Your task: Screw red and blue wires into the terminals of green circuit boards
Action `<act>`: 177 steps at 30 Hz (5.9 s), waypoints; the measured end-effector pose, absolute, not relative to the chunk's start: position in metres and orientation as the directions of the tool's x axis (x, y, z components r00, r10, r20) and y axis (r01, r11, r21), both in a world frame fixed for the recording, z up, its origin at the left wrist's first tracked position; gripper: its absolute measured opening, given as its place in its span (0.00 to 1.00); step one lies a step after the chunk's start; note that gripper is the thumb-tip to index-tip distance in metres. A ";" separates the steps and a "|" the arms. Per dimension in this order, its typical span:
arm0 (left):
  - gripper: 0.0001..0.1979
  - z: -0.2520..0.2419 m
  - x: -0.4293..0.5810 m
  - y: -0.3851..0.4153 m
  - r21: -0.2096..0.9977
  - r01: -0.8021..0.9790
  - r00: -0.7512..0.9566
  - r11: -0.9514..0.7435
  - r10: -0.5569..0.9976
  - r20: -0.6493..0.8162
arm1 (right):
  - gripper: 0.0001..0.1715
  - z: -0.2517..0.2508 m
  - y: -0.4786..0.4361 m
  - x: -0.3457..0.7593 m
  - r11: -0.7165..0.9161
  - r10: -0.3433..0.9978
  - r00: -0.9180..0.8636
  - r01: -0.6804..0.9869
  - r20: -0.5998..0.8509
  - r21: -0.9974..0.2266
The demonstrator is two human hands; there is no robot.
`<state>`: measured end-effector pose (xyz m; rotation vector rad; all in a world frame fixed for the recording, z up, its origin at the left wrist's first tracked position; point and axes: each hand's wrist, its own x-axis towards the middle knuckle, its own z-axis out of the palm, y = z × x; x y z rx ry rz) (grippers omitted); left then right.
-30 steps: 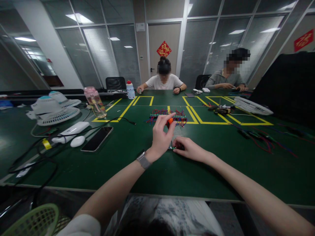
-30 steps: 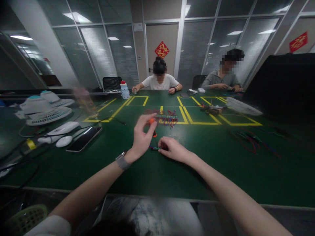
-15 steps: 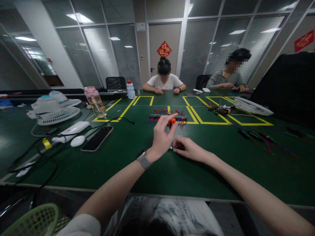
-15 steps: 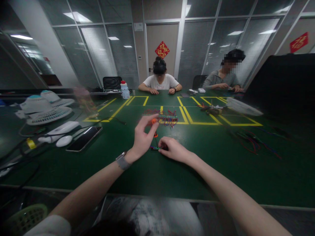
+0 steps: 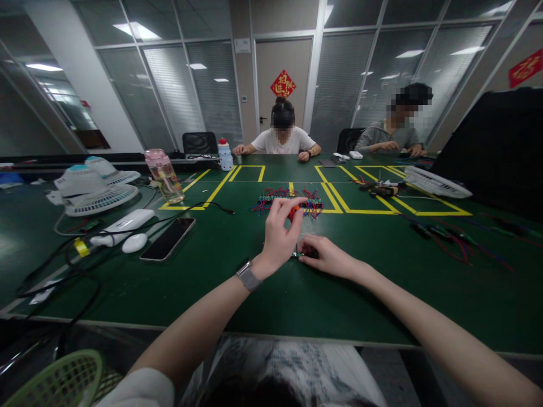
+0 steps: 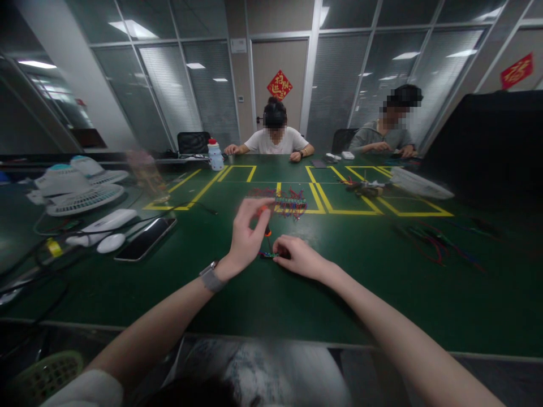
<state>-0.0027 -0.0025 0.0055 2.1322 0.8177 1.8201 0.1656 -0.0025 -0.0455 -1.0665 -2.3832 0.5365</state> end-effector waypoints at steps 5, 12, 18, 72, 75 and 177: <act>0.10 0.007 -0.003 -0.005 0.503 0.286 0.083 -0.815 0.544 0.835 | 0.05 -0.045 -0.002 0.165 0.620 0.768 -0.589 0.581 0.253 -0.528; 0.16 0.001 -0.002 -0.001 0.546 0.182 0.113 -0.818 0.569 0.814 | 0.04 -0.044 -0.003 0.165 0.622 0.766 -0.591 0.584 0.252 -0.521; 0.11 0.003 -0.002 -0.002 0.485 0.288 0.071 -0.826 0.523 0.849 | 0.04 -0.044 -0.002 0.165 0.624 0.765 -0.592 0.581 0.254 -0.523; 0.09 0.007 -0.002 -0.006 0.487 0.293 0.075 -0.823 0.528 0.846 | 0.03 -0.044 -0.004 0.166 0.631 0.759 -0.600 0.578 0.254 -0.519; 0.12 0.006 -0.003 -0.006 0.491 0.278 0.096 -0.826 0.532 0.841 | 0.03 -0.043 -0.004 0.165 0.628 0.761 -0.598 0.584 0.250 -0.514; 0.15 0.001 -0.002 0.001 0.472 0.265 0.097 -0.841 0.510 0.855 | 0.04 -0.043 -0.004 0.165 0.633 0.760 -0.597 0.591 0.257 -0.501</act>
